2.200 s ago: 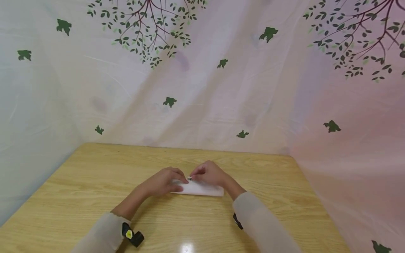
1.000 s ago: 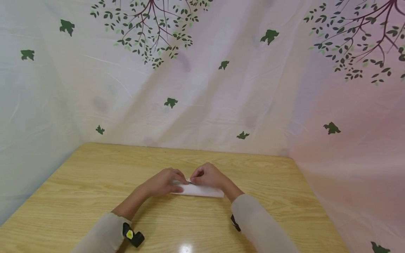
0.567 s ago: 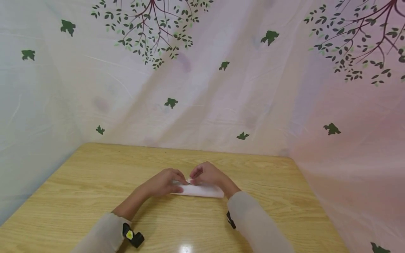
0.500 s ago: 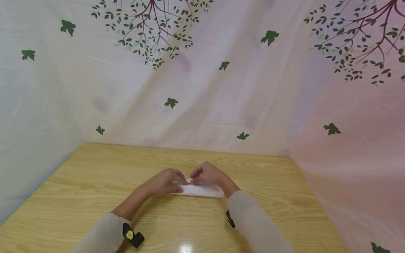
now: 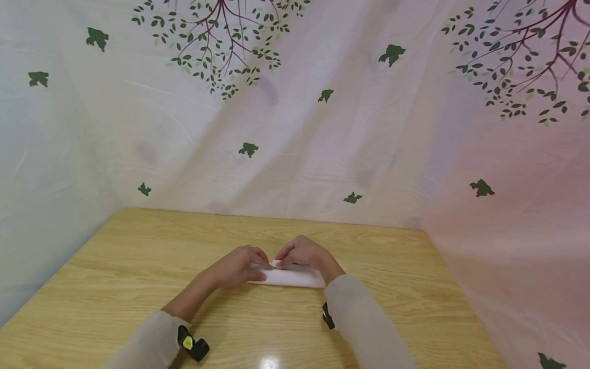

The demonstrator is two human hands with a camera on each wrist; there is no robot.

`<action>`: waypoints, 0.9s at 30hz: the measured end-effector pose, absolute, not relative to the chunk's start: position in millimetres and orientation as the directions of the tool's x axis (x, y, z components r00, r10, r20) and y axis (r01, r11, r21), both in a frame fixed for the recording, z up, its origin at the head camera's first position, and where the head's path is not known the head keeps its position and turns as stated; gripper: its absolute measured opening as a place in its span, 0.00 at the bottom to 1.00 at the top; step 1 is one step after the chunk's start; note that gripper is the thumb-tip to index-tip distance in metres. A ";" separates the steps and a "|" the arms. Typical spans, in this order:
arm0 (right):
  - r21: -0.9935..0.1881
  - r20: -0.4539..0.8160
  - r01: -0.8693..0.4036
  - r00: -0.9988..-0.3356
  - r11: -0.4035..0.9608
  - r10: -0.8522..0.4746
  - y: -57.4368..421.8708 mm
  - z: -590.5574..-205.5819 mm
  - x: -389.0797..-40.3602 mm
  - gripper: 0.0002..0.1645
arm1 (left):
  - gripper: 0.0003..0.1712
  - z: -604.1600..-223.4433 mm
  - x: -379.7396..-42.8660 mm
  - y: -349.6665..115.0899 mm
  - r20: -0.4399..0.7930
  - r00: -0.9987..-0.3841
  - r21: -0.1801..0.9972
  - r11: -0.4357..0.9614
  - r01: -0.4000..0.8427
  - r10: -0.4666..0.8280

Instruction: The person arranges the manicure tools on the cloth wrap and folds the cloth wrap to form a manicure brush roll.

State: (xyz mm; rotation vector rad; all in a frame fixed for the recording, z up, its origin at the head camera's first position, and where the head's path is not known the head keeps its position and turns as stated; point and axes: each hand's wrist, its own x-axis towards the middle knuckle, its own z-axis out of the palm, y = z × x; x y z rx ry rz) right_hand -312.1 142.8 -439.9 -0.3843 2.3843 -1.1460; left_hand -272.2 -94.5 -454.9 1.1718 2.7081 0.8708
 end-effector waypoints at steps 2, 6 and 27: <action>-0.788 -0.285 -0.044 -0.858 0.613 -0.428 141.3 -439.2 -311.3 0.13 | 0.12 -454.8 -272.2 -94.7 0.150 -0.716 0.530 0.556 0.641 0.682; -0.788 -0.279 -0.045 -0.863 0.614 -0.422 139.6 -438.6 -309.8 0.13 | 0.12 -455.2 -272.7 -94.6 0.141 -0.721 0.539 0.558 0.631 0.678; -0.772 -0.275 -0.064 -0.863 0.633 -0.423 140.3 -435.2 -304.9 0.12 | 0.11 -456.4 -271.8 -94.0 0.137 -0.730 0.569 0.550 0.611 0.669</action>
